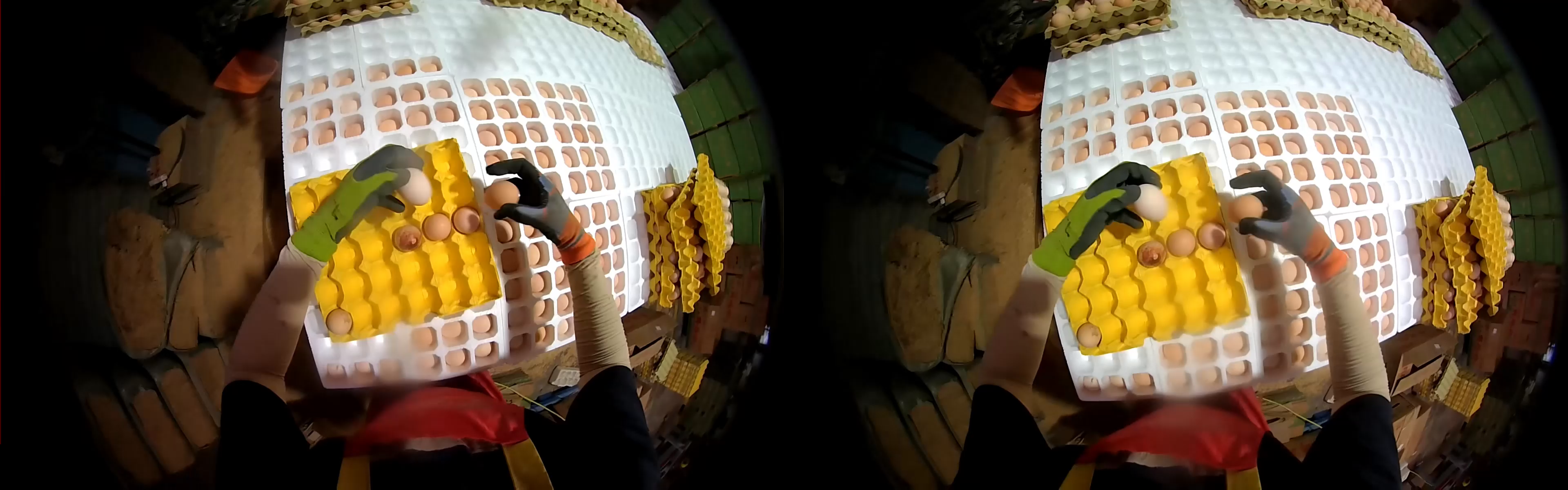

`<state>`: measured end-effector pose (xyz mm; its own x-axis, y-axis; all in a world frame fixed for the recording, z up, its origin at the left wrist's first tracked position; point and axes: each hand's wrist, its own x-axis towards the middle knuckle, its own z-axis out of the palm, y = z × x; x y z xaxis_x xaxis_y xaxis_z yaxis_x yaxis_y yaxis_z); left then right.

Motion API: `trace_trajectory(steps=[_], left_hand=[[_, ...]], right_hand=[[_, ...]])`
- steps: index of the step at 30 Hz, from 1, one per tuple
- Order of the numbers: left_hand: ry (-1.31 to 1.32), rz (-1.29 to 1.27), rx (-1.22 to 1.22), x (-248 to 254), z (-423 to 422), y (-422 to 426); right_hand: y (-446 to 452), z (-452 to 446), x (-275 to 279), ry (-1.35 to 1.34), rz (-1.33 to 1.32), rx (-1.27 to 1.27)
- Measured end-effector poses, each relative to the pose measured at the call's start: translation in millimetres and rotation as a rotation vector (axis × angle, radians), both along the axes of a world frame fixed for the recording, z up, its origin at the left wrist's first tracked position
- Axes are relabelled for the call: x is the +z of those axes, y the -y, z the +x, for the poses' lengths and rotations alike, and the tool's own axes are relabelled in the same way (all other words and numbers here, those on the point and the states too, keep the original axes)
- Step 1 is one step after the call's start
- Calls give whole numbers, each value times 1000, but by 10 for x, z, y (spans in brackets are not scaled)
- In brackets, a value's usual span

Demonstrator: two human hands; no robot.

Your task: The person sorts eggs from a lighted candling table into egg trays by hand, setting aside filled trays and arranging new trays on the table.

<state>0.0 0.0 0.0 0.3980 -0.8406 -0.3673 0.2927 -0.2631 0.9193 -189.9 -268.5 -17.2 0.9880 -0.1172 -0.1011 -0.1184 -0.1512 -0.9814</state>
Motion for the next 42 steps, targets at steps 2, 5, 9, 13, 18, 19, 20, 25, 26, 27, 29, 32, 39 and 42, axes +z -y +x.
trace_trajectory(steps=[2,5,9,13,18,19,20,25,26,27,29,32,39,42], left_hand=[[100,53,-18,-15,-89,76],[1409,33,-207,-180,-511,138],[1415,455,-455,-90,-649,307],[776,176,125,-114,-162,-116],[1359,404,314,-457,641,-286],[1361,408,318,-523,721,-234],[1411,578,183,-578,768,-148],[1034,378,271,-574,910,-287],[1192,462,214,-580,938,-339],[1185,466,221,-685,948,-400],[1428,445,156,-986,974,-496],[1401,388,151,-925,953,-556],[1214,188,263,-928,917,-955],[815,104,489,-754,707,-1144]], right_hand=[[-114,50,96,48,-447,61],[-495,72,131,-41,-1062,206],[-449,49,96,74,-871,104],[-198,117,32,-9,-237,-65],[-386,1042,133,128,-438,-103],[-467,1270,86,99,-533,-89],[-510,1499,-79,89,-680,-47],[-474,2114,-140,-141,-996,198],[-418,2111,-168,-57,-990,153],[-408,2099,-207,-12,-1040,117],[-459,2049,-280,-51,-1119,189],[-448,1962,-575,138,-1110,166],[-207,1060,-385,259,-587,-260],[-364,275,-347,10,-465,-367]])
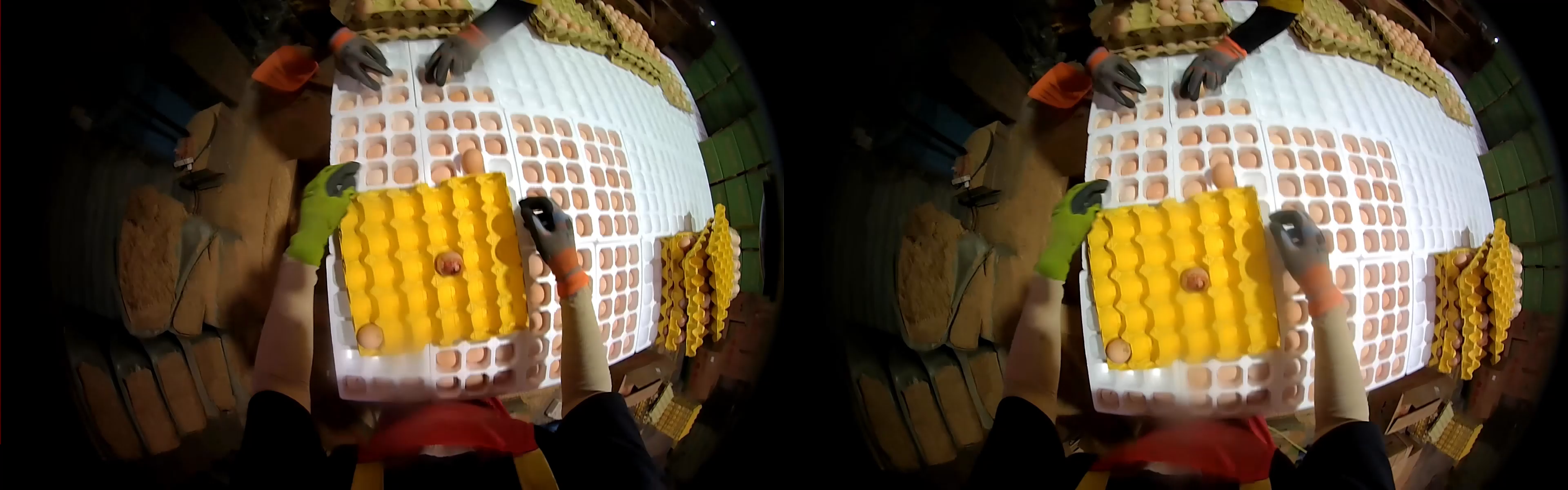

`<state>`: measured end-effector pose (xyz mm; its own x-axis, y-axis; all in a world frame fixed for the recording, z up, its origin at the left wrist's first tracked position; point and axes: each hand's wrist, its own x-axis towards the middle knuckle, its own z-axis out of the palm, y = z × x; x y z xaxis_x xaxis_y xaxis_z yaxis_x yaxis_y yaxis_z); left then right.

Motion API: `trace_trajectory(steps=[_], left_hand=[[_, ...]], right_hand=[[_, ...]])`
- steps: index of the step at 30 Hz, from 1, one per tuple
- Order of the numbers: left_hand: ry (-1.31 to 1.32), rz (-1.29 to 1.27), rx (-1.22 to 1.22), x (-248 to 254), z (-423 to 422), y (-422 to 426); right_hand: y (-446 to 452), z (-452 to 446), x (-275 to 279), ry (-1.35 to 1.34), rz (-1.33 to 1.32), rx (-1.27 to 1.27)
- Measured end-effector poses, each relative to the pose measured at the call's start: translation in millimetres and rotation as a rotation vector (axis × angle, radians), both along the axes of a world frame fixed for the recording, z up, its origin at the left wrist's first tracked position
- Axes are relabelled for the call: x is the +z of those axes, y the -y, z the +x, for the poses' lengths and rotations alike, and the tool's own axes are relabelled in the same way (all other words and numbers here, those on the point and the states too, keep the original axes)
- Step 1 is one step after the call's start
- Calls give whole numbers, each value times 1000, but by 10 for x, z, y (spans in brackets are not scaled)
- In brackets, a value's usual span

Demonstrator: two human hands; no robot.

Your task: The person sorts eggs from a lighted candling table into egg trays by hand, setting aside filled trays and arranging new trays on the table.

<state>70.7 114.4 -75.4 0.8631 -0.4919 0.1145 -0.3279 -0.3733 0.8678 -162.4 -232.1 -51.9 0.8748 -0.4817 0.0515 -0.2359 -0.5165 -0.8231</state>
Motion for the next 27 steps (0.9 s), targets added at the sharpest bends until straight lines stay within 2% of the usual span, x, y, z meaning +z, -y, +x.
trace_trajectory(steps=[1,2,4,5,6,8,9,10,11,13,14,15,17,18,21,23,24,25,27], left_hand=[[-88,-43,108,33,-110,-102],[-200,-247,144,-173,-196,-284],[113,-50,168,-183,-620,-509],[-173,-203,289,-483,-776,-706],[-166,-208,272,-468,-971,-763],[-100,117,236,-440,-1292,-739],[-76,107,349,-347,-1529,-562],[-65,97,334,-276,-1560,-583],[-62,85,322,-232,-1570,-601],[-71,54,278,-113,-1559,-496],[-220,-48,298,-18,-1616,-394],[-225,-66,277,70,-1611,-315],[-126,-151,117,261,-1548,-205],[-644,-529,104,419,-1529,-170],[-532,-532,-21,748,-1633,3],[-439,-402,-79,598,-1619,-55],[-505,-418,-4,547,-1670,-55],[-571,-431,70,506,-1735,-52],[-606,-386,94,524,-1904,0]], right_hand=[[-30,-278,-29,-89,114,-36],[-60,-508,-55,-147,142,-38],[-141,-827,-168,-223,142,-41],[-331,-816,81,-285,225,-95],[-394,-860,-109,-189,196,-53],[-485,-872,-521,-21,22,-37],[-544,-861,-568,41,-115,-68],[-669,-834,-126,-8,46,-110],[-727,-851,82,-21,58,-110],[-775,-979,124,74,82,-132],[-769,-1073,225,-12,86,-162],[-687,-1146,178,-11,66,-181],[-403,-1294,-83,169,303,-257],[-257,-1382,-94,173,325,-343],[278,-1600,-86,243,489,-439],[362,-1630,35,390,620,-520],[552,-1655,-206,405,513,-623],[553,-1622,-168,423,485,-704],[799,-1587,-558,489,496,-828]])
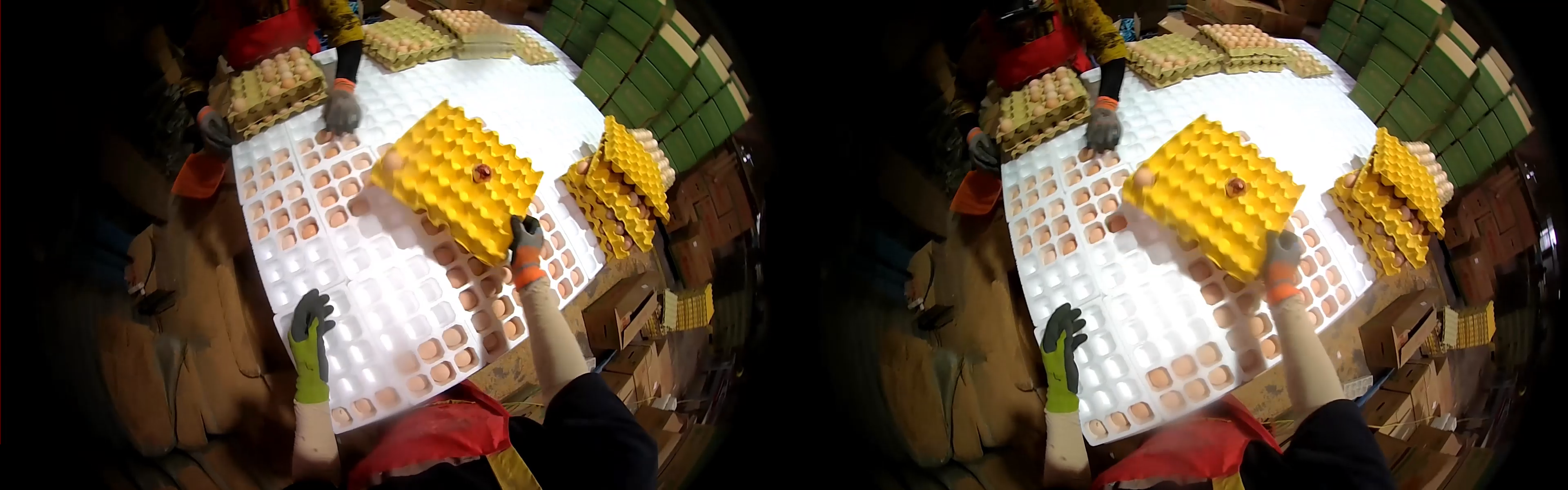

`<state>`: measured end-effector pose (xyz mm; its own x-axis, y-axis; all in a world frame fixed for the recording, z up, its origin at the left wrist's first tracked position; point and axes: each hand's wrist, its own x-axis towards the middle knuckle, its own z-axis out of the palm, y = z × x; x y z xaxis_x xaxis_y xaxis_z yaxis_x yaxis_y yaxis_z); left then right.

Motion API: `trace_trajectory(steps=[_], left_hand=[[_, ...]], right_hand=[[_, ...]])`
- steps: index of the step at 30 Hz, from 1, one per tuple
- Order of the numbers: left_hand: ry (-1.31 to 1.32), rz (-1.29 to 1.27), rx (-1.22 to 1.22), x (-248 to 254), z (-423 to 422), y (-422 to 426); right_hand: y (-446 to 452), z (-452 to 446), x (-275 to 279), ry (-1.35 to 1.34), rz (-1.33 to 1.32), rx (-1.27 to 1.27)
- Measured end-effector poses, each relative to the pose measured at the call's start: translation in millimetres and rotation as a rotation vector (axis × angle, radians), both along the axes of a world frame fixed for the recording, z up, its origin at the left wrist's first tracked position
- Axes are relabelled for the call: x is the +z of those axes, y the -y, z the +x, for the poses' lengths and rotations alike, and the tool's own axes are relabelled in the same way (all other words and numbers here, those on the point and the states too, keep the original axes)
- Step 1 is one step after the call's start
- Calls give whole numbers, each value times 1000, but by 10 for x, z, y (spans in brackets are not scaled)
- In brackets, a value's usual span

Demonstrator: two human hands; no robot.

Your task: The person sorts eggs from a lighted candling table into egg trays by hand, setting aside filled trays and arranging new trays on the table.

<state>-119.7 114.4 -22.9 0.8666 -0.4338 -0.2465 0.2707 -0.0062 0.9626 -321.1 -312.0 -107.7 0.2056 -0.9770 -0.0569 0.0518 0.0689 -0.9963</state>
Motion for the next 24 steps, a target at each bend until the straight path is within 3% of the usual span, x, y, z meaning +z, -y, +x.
trace_trajectory(steps=[1,2,3,6,8,10,12,17,20,24], left_hand=[[-15,-11,-22,-27,-62,8],[-27,-24,-46,-51,-102,35],[-32,-21,-70,-29,-145,87],[-28,-20,-148,-71,-169,172],[-17,8,-163,-36,-231,169],[49,-12,-128,10,-285,132],[-16,36,-61,34,-350,83],[57,148,83,-263,-631,-232],[98,146,117,65,-1000,169],[132,170,201,410,-1759,867]], right_hand=[[-153,138,7,-203,-92,-139],[-255,295,-20,-176,-138,-250],[-99,356,-393,-237,-160,-329],[-166,420,-530,-124,-14,-254],[-357,263,13,-158,99,-199],[-316,19,88,-27,233,-212],[-283,-294,255,71,143,-113],[467,-1292,781,-301,-456,-261],[1077,-1953,1380,-414,-666,-345],[1906,-2827,2004,-1195,-890,-420]])
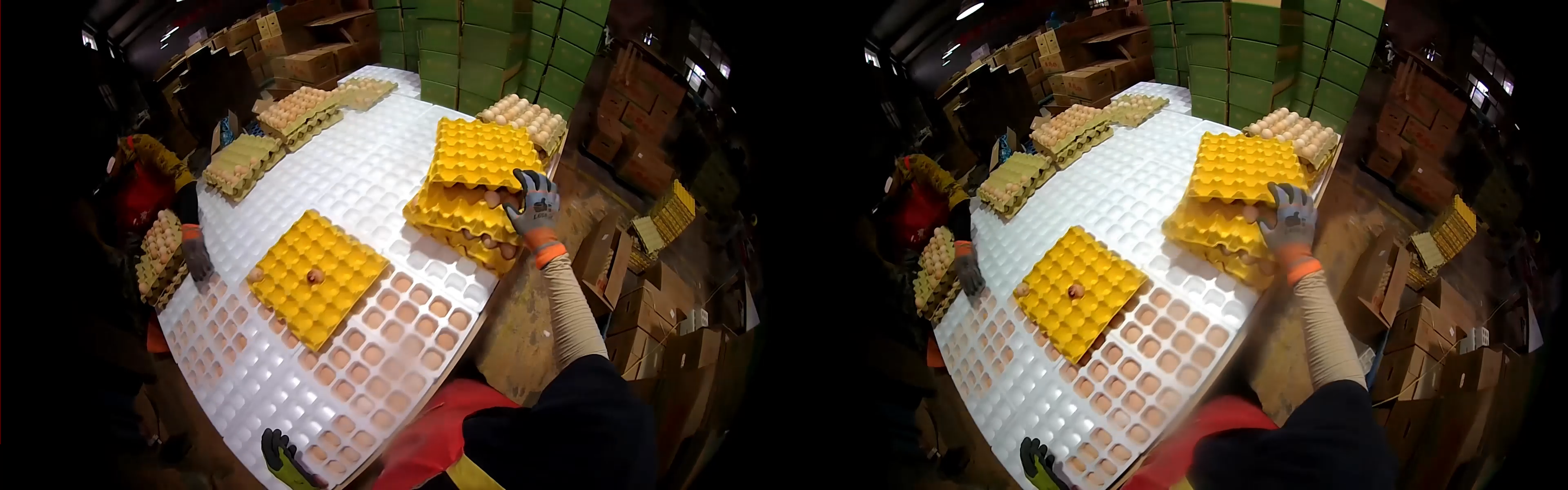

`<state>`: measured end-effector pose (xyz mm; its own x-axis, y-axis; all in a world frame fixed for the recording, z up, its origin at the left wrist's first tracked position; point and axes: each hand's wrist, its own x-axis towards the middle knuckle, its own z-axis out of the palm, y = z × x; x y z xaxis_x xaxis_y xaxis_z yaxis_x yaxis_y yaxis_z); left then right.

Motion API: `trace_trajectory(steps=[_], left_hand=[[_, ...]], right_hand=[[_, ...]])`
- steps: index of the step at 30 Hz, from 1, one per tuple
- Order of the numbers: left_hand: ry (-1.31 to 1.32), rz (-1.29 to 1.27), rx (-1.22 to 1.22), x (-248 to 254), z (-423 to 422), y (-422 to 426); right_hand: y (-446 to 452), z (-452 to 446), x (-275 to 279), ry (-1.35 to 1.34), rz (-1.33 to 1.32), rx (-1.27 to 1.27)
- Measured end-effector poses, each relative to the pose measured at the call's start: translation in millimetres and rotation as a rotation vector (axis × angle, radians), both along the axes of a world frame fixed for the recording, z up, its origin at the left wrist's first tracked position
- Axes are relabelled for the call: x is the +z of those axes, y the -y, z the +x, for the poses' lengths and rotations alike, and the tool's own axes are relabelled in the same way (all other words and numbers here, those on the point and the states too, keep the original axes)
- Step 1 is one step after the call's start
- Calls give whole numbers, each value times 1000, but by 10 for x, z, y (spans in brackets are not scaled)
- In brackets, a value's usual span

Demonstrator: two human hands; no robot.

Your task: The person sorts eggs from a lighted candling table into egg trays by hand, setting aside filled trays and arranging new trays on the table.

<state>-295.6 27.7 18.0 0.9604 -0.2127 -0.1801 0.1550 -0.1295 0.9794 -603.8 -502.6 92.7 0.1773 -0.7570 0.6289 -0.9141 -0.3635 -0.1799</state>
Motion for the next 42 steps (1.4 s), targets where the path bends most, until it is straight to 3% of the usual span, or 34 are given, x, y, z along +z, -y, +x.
trace_trajectory(steps=[2,3,4,6,8,10,11,18,20,21,22,24,25,28,33,36,38,40,42], left_hand=[[-29,-69,-6,-69,-267,589],[-161,72,-87,-30,-450,749],[-98,-162,-31,-131,-667,1239],[-82,-116,-252,-16,-975,1909],[74,0,-513,10,-1134,2440],[441,192,-765,294,-1329,2855],[406,86,-777,195,-1358,2990],[386,136,-808,135,-1571,3546],[550,118,-825,-169,-1538,3692],[110,-21,-813,-48,-1636,3820],[141,40,-849,-146,-1624,3901],[-96,-20,-757,-87,-1747,4087],[37,-114,-794,-263,-1715,4213],[-476,-252,-753,-193,-1753,4399],[-582,-274,-601,-78,-2223,4699],[-558,-219,-420,146,-2430,4865],[-523,-286,-374,-60,-2500,4867],[-392,-229,-385,-204,-2548,4909],[-479,-231,-330,-55,-2594,5005]], right_hand=[[415,-312,30,-95,23,-3],[592,-464,-18,-199,48,-7],[764,-611,-97,-202,71,0],[1090,-793,-241,-131,114,324],[1164,-816,-212,-87,157,409],[1184,-807,-214,-91,-9,402],[1232,-841,-212,-114,-62,403],[1687,-1272,76,160,-204,409],[2020,-1526,52,129,-242,304],[2230,-1651,37,95,-265,249],[2416,-1755,35,50,-276,147],[2802,-1894,-7,-42,-297,-18],[2985,-1937,-40,-57,-261,-60],[3550,-2049,-253,-89,-211,-154],[4333,-2328,-820,-140,-162,-102],[3779,-2131,-456,-172,-241,-30],[3407,-2009,-405,37,-162,325],[3062,-1837,-583,364,287,718],[2791,-1587,-740,548,704,790]])
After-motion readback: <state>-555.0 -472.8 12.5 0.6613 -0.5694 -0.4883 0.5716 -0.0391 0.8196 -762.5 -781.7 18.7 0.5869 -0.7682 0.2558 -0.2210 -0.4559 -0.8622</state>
